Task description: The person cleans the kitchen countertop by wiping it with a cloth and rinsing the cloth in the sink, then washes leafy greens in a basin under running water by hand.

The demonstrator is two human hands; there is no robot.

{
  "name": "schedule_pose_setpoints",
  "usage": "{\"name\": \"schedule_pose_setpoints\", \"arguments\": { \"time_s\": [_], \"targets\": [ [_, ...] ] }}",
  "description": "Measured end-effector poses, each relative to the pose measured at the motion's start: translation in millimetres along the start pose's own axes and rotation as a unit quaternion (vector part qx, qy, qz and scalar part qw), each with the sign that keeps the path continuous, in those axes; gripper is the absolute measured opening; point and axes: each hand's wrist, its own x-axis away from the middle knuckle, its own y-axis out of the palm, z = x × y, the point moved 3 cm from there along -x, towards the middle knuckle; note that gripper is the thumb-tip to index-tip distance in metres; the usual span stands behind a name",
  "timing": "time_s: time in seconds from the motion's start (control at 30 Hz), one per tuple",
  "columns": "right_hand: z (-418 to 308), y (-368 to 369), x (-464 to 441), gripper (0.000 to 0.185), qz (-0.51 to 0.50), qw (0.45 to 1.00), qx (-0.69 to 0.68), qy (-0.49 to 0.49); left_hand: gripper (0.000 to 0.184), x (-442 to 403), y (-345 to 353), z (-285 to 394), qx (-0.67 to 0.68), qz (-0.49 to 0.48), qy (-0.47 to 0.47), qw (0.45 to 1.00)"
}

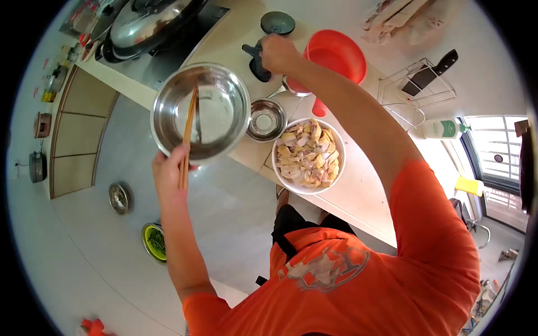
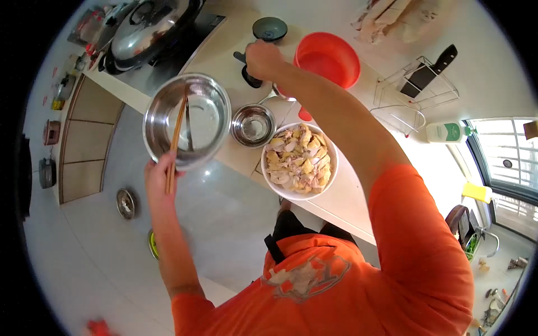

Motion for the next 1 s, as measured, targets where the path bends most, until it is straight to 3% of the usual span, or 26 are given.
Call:
{"name": "schedule_pose_setpoints", "arguments": {
  "time_s": [0.2,0.37,0.67,0.8,1.0],
  "targets": [
    [9,-132,106,0.024,0.317,0.927,-0.197,0.035,0.028,-106,64,37,-0.003,-0.121,0.003,0.993],
    [30,-218,247,0.013,0.428,0.832,-0.348,0.059,0.023,-187,108,42,-0.053,-0.202,-0.047,0.977],
    [93,-220,470,0.009,0.473,0.771,-0.324,0.278,0.018,-274,152,9,-0.153,-0.242,-0.101,0.953],
    [99,-201,533,0.007,0.473,0.710,-0.385,0.353,0.019,-300,148,-7,-0.180,-0.250,-0.118,0.944],
    [104,-175,586,0.010,0.469,0.697,-0.358,0.408,0.024,-306,167,-12,-0.309,-0.227,-0.105,0.918]
  ]
}}
